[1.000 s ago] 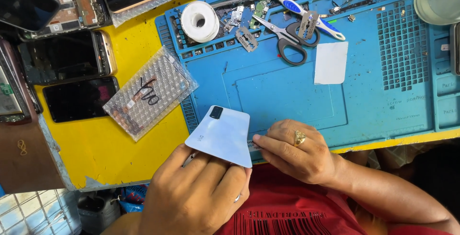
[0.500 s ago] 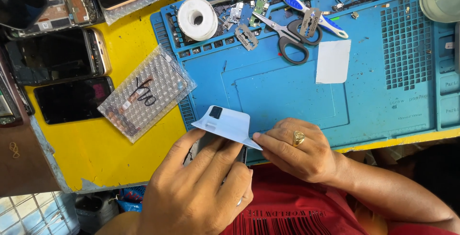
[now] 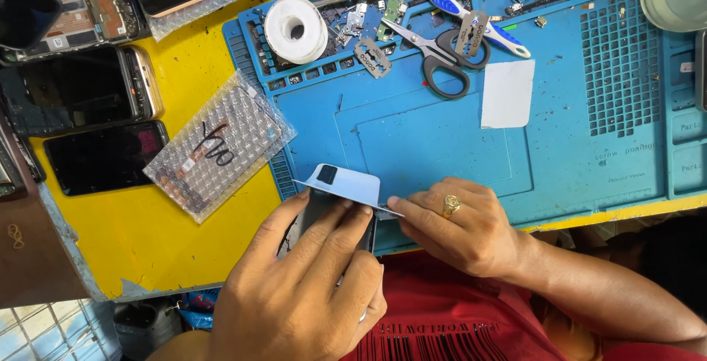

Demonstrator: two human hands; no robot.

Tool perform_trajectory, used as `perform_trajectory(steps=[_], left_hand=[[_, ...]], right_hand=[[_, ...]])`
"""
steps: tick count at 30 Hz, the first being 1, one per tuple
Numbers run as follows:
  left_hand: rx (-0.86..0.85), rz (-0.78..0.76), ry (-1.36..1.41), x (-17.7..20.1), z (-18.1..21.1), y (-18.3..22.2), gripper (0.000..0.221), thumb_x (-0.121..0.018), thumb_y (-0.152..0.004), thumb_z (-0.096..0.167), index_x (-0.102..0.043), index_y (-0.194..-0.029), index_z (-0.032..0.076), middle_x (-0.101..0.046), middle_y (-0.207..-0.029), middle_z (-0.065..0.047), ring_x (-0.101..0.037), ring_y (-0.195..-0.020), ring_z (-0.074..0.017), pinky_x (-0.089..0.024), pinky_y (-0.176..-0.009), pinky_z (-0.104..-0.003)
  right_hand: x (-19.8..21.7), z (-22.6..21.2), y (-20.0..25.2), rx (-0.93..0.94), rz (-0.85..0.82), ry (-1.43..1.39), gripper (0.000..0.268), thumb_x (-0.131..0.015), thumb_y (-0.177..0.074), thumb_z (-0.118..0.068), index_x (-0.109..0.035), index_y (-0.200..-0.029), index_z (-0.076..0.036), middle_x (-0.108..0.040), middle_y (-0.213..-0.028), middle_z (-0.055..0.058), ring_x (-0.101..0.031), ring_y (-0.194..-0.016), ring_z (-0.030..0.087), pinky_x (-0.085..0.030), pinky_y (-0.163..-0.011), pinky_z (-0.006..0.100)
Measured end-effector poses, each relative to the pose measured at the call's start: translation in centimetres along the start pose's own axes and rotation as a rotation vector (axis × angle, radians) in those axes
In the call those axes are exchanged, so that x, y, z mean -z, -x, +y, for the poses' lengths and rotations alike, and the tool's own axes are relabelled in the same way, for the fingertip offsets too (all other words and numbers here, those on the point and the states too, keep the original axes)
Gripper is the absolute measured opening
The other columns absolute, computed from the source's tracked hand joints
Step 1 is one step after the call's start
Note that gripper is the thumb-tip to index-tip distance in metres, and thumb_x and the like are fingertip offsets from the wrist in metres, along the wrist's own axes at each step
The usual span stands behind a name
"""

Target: Removing the back cover of a smartphone using a thin pry tool to separate the adhesive bond.

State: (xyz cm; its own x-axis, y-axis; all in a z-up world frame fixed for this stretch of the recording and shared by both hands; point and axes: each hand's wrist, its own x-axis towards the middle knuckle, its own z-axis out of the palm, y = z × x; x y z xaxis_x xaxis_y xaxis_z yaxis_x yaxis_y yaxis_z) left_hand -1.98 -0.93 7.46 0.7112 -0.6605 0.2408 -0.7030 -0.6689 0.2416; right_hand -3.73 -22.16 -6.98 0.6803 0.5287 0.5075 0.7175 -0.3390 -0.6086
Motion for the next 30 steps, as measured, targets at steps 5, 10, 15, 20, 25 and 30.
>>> perform_trajectory(steps=[5,10,15,20,25,30], left_hand=[[0.0,-0.013,0.003,-0.15,0.03,0.24,0.018,-0.05,-0.092,0.009,-0.052,-0.074,0.01,-0.077,-0.107,-0.017,-0.076,-0.103,-0.0293,-0.057,-0.09,-0.046],[0.007,-0.015,0.009,-0.24,0.0,0.32,0.018,-0.052,-0.091,0.01,-0.052,-0.073,0.01,-0.078,-0.109,-0.017,-0.077,-0.105,-0.0286,-0.056,-0.09,-0.046],[0.02,-0.028,-0.009,-0.2,0.09,0.27,0.015,-0.052,-0.089,0.01,-0.053,-0.073,0.01,-0.078,-0.113,-0.018,-0.076,-0.108,-0.0284,-0.056,-0.092,-0.046],[0.037,-0.039,-0.014,-0.27,0.2,0.32,0.013,-0.053,-0.086,0.011,-0.052,-0.073,0.01,-0.078,-0.113,-0.017,-0.076,-0.108,-0.028,-0.056,-0.094,-0.048],[0.041,-0.046,-0.023,-0.26,0.18,0.28,0.011,-0.052,-0.083,0.01,-0.052,-0.072,0.01,-0.078,-0.114,-0.017,-0.076,-0.107,-0.0296,-0.056,-0.095,-0.049],[0.047,-0.073,-0.005,-0.23,0.17,0.29,0.012,-0.053,-0.084,0.012,-0.053,-0.073,0.01,-0.077,-0.117,-0.018,-0.074,-0.109,-0.032,-0.055,-0.095,-0.05]], right_hand=[[-0.04,-0.19,-0.34,0.019,0.02,-0.045,0.022,-0.066,-0.1,-0.003,-0.063,-0.12,0.004,-0.067,-0.093,0.01,-0.055,-0.064,0.023,-0.045,-0.057,0.034],[-0.27,0.12,0.14,-0.01,-0.004,-0.025,0.022,-0.066,-0.1,-0.005,-0.064,-0.12,0.004,-0.067,-0.093,0.011,-0.062,-0.07,0.025,-0.052,-0.062,0.036],[0.11,-0.13,-0.41,0.0,0.019,-0.061,0.015,-0.066,-0.098,-0.003,-0.064,-0.112,0.005,-0.067,-0.092,0.012,-0.06,-0.067,0.025,-0.051,-0.06,0.036],[-0.26,0.23,-0.05,-0.036,-0.013,-0.034,0.016,-0.067,-0.099,-0.004,-0.064,-0.112,0.004,-0.067,-0.092,0.013,-0.063,-0.071,0.027,-0.053,-0.063,0.038],[-0.25,0.22,-0.15,-0.049,-0.018,-0.009,0.017,-0.069,-0.098,-0.004,-0.063,-0.111,0.005,-0.068,-0.091,0.013,-0.065,-0.072,0.027,-0.054,-0.063,0.039],[-0.34,0.27,-0.22,-0.059,-0.035,0.006,0.017,-0.068,-0.099,-0.006,-0.064,-0.111,0.005,-0.068,-0.09,0.013,-0.066,-0.073,0.027,-0.056,-0.065,0.039]])
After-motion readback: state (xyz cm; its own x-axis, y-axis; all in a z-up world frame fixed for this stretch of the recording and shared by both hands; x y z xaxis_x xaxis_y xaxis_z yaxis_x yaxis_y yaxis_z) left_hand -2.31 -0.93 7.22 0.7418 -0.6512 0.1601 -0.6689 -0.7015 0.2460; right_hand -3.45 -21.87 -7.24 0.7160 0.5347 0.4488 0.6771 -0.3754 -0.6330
